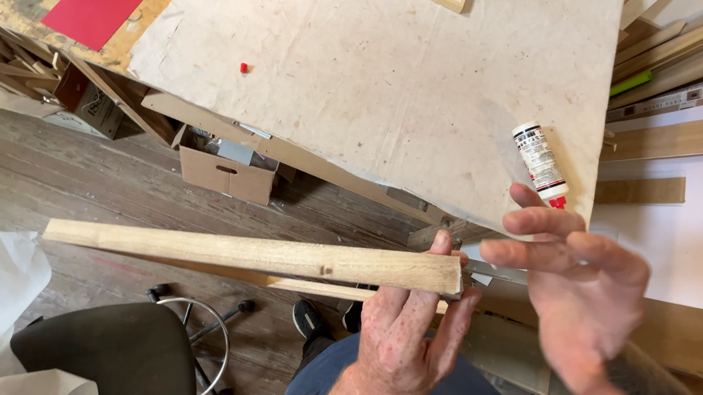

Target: The person applies wood glue to the mitered corners of a wooden frame and presses the joints together. They repeat the process on a second frame, then handle a single wooden stretcher bar, applying glue to its end and inspecting the joint.

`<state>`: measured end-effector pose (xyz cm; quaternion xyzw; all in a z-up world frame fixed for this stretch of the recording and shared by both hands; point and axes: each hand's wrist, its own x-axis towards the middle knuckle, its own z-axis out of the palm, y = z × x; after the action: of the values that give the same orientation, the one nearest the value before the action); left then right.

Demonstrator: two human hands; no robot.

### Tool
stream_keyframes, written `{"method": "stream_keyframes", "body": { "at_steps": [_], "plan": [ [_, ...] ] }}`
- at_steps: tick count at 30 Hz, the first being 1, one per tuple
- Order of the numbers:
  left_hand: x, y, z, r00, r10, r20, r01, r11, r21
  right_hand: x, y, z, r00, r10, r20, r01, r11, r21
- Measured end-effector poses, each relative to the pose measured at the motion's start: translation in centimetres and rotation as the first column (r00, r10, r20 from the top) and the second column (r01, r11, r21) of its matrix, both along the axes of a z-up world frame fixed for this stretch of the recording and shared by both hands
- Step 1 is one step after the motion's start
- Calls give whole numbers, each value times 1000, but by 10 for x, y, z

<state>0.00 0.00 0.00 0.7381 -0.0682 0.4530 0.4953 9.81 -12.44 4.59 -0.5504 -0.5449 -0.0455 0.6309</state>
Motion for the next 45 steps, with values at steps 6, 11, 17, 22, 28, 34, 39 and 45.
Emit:
{"method": "stream_keyframes", "body": {
  "at_steps": [6, 11, 17, 22, 28, 34, 39, 45],
  "plan": [
    [-1, -1, 1, 1000, 11, -27, -11, 1000, -9, -6, -6, -17, 964, -144, 222, 176, 976, -129],
    [-2, -1, 6, 999, 8, -50, -9, 1000, -28, 3, -8, -19, 860, -176, 479, 258, 960, -110],
    [-1, 0, 7, 999, -27, -44, 25, 999, -32, 3, -2, 0, 990, -100, 104, 109, 990, -92],
    [-5, -1, 9, 994, 21, -106, -19, 1000, 20, 6, 21, 23, 996, 12, 87, -2, 994, -110],
    [-2, -2, 9, 999, -10, -42, 10, 1000, -3, 6, 24, 18, 994, 43, 101, -38, 998, -54],
    [4, 3, 19, 998, -34, -51, 34, 999, -8, 1, 6, 14, 995, 2, 100, -3, 1000, 7],
    [7, 6, 33, 995, -52, -90, 47, 997, -53, 14, -5, -6, 941, -162, 296, 132, 984, 120],
    [10, 5, 39, 991, -51, -122, 44, 997, -64, 12, -9, -13, 927, -162, 339, 183, 983, -30]
  ]
}}
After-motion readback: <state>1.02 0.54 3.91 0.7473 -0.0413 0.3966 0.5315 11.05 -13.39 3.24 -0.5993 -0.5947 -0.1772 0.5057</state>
